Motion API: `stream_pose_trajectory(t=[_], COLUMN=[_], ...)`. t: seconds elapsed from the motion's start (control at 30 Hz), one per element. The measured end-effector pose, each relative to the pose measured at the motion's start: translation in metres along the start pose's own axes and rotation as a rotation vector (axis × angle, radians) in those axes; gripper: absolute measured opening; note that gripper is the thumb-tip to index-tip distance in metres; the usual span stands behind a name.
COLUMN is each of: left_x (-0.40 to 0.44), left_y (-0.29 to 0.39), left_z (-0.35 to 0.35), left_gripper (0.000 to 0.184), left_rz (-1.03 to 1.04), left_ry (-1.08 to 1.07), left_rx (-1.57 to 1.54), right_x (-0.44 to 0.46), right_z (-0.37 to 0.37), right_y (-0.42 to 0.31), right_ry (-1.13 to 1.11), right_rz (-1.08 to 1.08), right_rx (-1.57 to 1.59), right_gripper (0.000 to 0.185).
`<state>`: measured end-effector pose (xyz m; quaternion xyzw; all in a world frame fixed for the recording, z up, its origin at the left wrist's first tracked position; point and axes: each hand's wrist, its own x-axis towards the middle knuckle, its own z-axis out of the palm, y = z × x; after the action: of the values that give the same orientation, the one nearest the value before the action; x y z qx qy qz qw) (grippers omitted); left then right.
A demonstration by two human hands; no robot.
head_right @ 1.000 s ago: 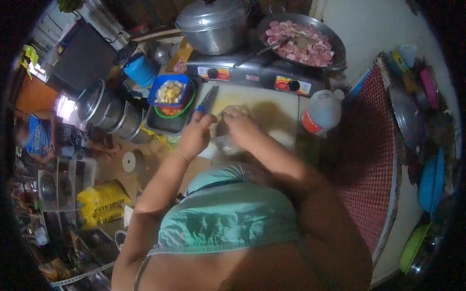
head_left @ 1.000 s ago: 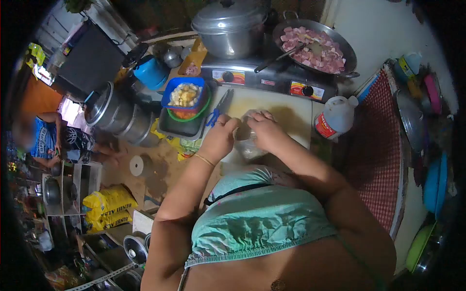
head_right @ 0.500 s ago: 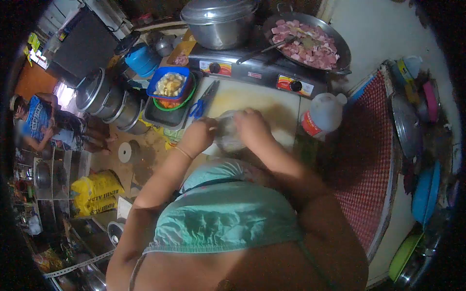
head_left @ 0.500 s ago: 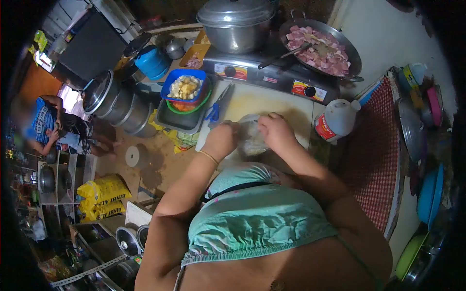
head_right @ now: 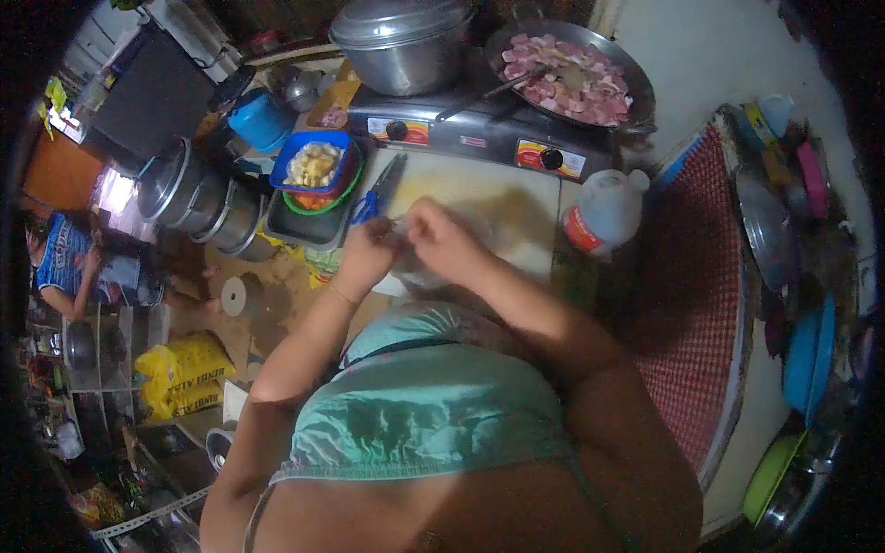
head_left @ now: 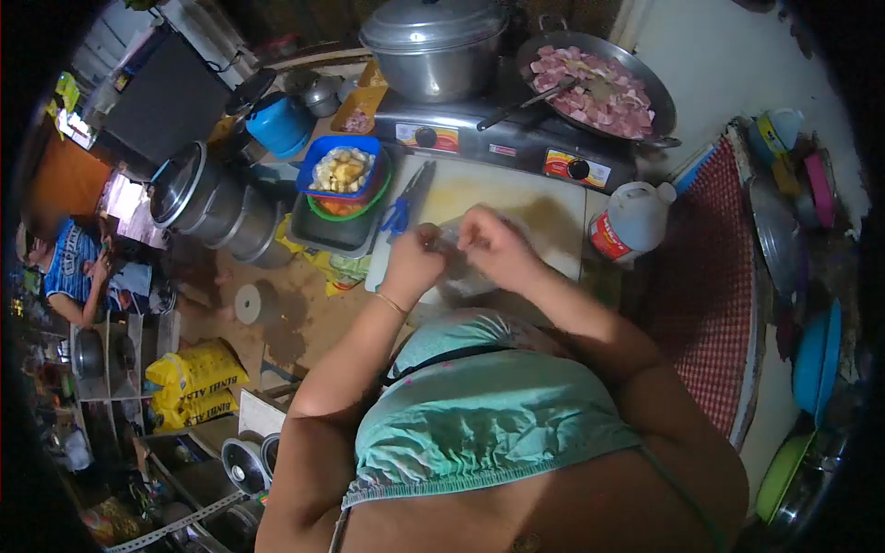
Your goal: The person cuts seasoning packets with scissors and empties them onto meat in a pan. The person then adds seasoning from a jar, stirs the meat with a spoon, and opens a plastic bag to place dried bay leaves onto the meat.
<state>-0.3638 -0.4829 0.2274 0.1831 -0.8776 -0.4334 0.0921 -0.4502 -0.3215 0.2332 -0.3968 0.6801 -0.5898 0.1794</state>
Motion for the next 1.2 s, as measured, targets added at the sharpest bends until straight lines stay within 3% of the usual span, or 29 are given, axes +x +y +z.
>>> stream_pose_trajectory(t=[0.1, 0.13, 0.23, 0.33, 0.43, 0.5, 0.53, 0.57, 0.63, 0.67, 0.7, 0.77, 0.87, 0.97, 1.1, 1.2], left_x=[-0.002, 0.0, 0.0, -0.002, -0.003, -0.004, -0.007, -0.001, -0.007, 0.011, 0.022, 0.008, 0.015, 0.018, 0.023, 0.02], left_y=[0.009, 0.002, -0.008, -0.01, -0.019, -0.014, -0.007, -0.014, 0.015, -0.037, -0.059, -0.021, -0.026, -0.018, -0.034, -0.035], left_z=[-0.002, -0.003, -0.006, -0.01, -0.011, -0.014, -0.02, -0.017, -0.025, -0.012, -0.003, -0.012, -0.015, -0.016, -0.008, -0.004], left_gripper=[0.022, 0.021, 0.016, 0.012, 0.016, 0.015, 0.014, 0.022, 0.017, 0.014, 0.015, 0.012, 0.012, 0.012, 0.018, 0.02], left_rz=[-0.074, -0.079, -0.04, -0.001, 0.064, 0.139, 0.166, 0.086, 0.026, 0.182, 0.16, 0.335, 0.366, 0.427, 0.572, 0.705], left_ry=[0.095, 0.105, 0.149, 0.141, 0.181, 0.181, 0.178, 0.133, 0.05, 0.036, 0.032, 0.031, 0.042, -0.014, -0.044, -0.091], left_rx=[-0.063, -0.076, -0.023, 0.057, 0.009, 0.02, 0.027, -0.084, -0.121, -0.254, -0.346, -0.08, 0.073, 0.183, 0.343, 0.444], right_x=[-0.011, -0.011, -0.014, -0.021, -0.039, -0.028, -0.018, -0.011, 0.013, 0.018, 0.029, 0.042, 0.027, 0.031, 0.035, 0.032], right_z=[0.012, 0.01, 0.001, -0.012, -0.014, -0.01, 0.001, 0.023, 0.046, 0.042, 0.054, 0.07, 0.054, 0.061, 0.065, 0.068], right_y=[-0.01, 0.002, -0.003, -0.041, -0.04, -0.055, -0.032, -0.002, 0.021, 0.018, 0.052, 0.078, 0.055, 0.065, 0.086, 0.096], right_ry=[-0.087, -0.205, -0.216, -0.571, -0.321, -0.019, -0.139, -0.061, -0.276, -0.277, -0.15, -0.059, 0.039, 0.0, -0.279, -0.329], right_rz=[0.213, 0.33, 0.369, 0.258, -0.111, -0.242, -0.201, -0.231, 0.06, 0.088, 0.011, -0.081, -0.109, 0.141, -0.133, -0.088], right_rx=[-0.466, -0.602, -0.721, -0.85, -0.972, -0.684, -0.685, -0.478, -0.503, -0.583, -0.488, -0.754, -0.697, -0.686, -1.239, -1.249], right_gripper=[0.023, 0.028, 0.032, 0.024, 0.021, 0.022, 0.021, 0.015, 0.014, 0.013, 0.013, 0.011, 0.013, 0.017, 0.019, 0.019])
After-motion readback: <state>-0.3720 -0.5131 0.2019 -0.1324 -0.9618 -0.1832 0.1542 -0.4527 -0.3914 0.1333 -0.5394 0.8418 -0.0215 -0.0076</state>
